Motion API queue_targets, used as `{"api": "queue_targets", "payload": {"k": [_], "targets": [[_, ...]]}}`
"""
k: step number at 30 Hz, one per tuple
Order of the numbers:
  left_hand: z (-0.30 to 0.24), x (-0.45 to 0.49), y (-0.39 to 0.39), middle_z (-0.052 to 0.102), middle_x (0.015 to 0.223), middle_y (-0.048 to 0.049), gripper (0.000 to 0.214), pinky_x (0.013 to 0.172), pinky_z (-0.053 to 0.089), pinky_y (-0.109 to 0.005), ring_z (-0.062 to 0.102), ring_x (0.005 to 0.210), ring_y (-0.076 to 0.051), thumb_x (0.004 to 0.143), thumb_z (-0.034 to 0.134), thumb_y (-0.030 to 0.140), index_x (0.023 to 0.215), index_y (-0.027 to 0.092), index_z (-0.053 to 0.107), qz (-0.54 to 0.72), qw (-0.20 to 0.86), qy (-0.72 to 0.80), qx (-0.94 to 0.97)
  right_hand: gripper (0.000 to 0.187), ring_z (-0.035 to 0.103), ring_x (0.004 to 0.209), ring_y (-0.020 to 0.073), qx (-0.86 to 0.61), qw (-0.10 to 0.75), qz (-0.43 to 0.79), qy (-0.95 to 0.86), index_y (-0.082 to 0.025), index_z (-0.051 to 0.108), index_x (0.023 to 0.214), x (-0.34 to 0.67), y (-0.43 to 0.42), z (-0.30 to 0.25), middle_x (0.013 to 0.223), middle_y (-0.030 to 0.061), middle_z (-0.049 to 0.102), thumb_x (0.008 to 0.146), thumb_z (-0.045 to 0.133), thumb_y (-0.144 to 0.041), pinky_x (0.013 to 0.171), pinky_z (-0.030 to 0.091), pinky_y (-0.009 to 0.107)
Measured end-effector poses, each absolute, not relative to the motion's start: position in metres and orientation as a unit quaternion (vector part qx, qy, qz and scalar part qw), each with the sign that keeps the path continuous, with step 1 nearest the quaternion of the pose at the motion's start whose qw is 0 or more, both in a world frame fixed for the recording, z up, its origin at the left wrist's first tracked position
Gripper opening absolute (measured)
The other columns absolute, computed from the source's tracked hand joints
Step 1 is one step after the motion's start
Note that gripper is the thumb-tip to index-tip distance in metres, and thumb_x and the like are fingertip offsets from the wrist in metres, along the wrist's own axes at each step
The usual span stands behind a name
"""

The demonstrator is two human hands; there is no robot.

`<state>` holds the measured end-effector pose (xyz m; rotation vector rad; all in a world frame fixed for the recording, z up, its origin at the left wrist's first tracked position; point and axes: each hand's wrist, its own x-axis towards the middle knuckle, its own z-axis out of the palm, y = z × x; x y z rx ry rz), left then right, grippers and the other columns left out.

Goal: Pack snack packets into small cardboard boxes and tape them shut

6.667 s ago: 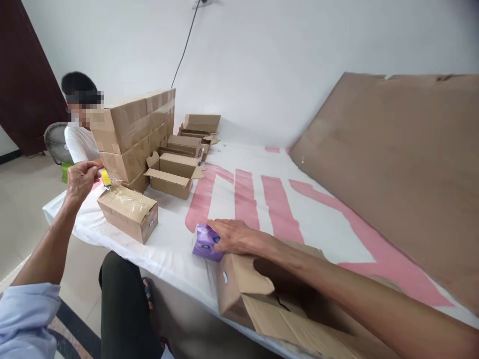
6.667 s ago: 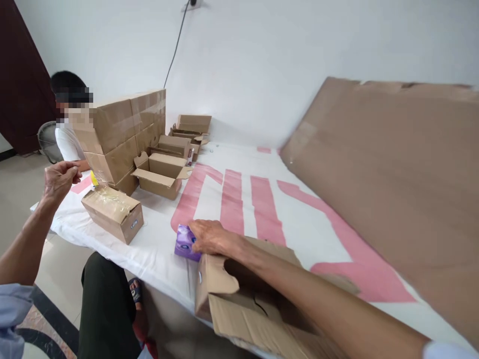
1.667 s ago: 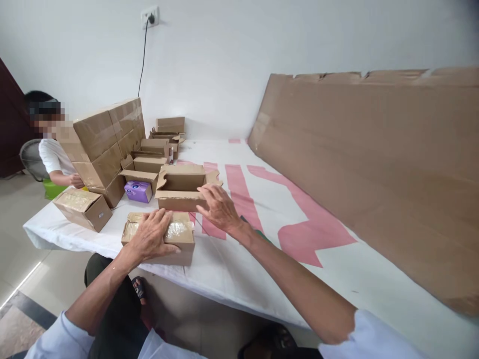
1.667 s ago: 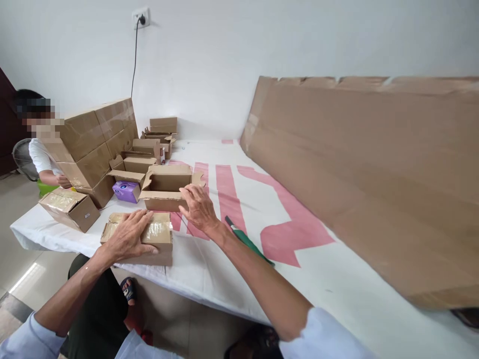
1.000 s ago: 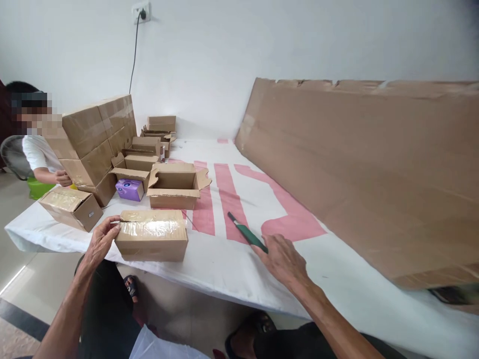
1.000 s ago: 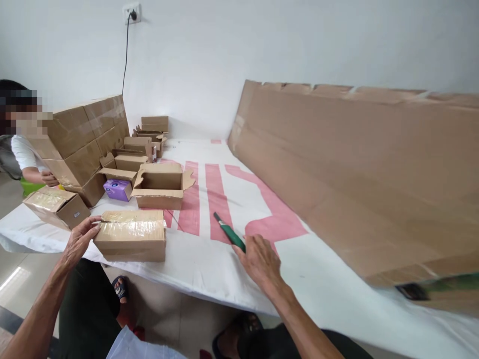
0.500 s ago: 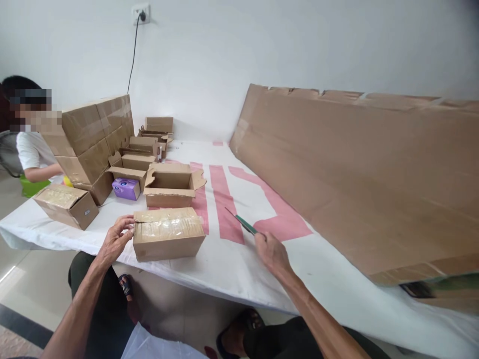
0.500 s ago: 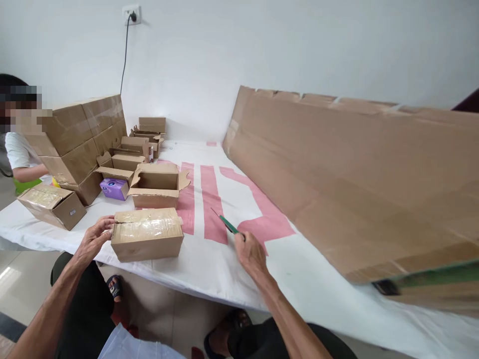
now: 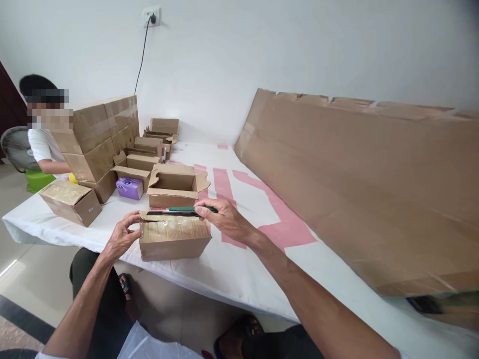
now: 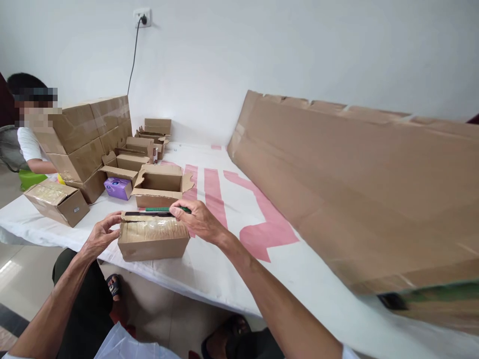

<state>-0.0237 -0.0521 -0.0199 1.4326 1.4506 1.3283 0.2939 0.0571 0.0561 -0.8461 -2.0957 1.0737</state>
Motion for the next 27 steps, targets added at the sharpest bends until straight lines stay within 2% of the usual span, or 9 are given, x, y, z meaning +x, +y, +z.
{"api": "queue_targets", "payload": {"k": [7, 13, 22, 25, 27], "targets": [[-0.021, -0.026, -0.052, 0.062, 0.15, -0.0127, 0.032, 0.088, 0.059, -0.029, 0.06, 0.14, -0.034, 0.08, 0.083, 0.038, 0.109, 0.024, 0.084, 0.515, 0.35, 0.547, 0.56, 0.04, 0.051, 0.069, 0.0171, -0.306, 0.246, 0.362, -0.845, -0.021, 0.071, 0.088, 0.282, 0.063, 0.071, 0.076, 0.0006, 0.059, 0.097, 0.053, -0.056, 0.065, 0.038, 0.032], [-0.018, -0.027, -0.051, 0.061, 0.152, -0.0144, 0.038, 0.09, 0.061, -0.035, 0.066, 0.131, -0.034, 0.078, 0.086, 0.045, 0.109, 0.022, 0.084, 0.5, 0.342, 0.566, 0.559, 0.035, 0.048, 0.067, 0.0152, -0.314, 0.182, 0.309, -0.879, -0.02, 0.073, 0.087, 0.275, 0.062, 0.092, 0.076, 0.0006, 0.061, 0.096, 0.053, -0.047, 0.065, 0.033, 0.032], [-0.011, -0.027, -0.05, 0.059, 0.158, -0.0161, 0.045, 0.099, 0.061, -0.039, 0.058, 0.144, -0.04, 0.075, 0.088, 0.047, 0.111, 0.02, 0.084, 0.493, 0.344, 0.582, 0.548, 0.028, 0.042, 0.061, 0.0135, -0.333, 0.088, 0.19, -0.919, -0.022, 0.071, 0.078, 0.257, 0.068, 0.132, 0.065, -0.0014, 0.057, 0.095, 0.059, -0.041, 0.063, 0.028, 0.032], [-0.01, -0.027, -0.051, 0.063, 0.155, -0.0158, 0.044, 0.101, 0.06, -0.04, 0.061, 0.142, -0.039, 0.073, 0.089, 0.046, 0.109, 0.021, 0.084, 0.504, 0.347, 0.577, 0.541, 0.028, 0.044, 0.062, 0.0135, -0.326, 0.092, 0.179, -0.924, -0.022, 0.072, 0.075, 0.275, 0.078, 0.134, 0.066, -0.0005, 0.059, 0.094, 0.06, -0.039, 0.062, 0.028, 0.032], [-0.009, -0.025, -0.051, 0.065, 0.153, -0.0156, 0.045, 0.1, 0.061, -0.039, 0.061, 0.142, -0.039, 0.073, 0.09, 0.047, 0.109, 0.021, 0.085, 0.505, 0.35, 0.573, 0.543, 0.028, 0.048, 0.063, 0.014, -0.326, 0.137, 0.182, -0.918, -0.022, 0.074, 0.074, 0.298, 0.084, 0.132, 0.069, 0.0, 0.062, 0.093, 0.063, -0.04, 0.062, 0.029, 0.032]]}}
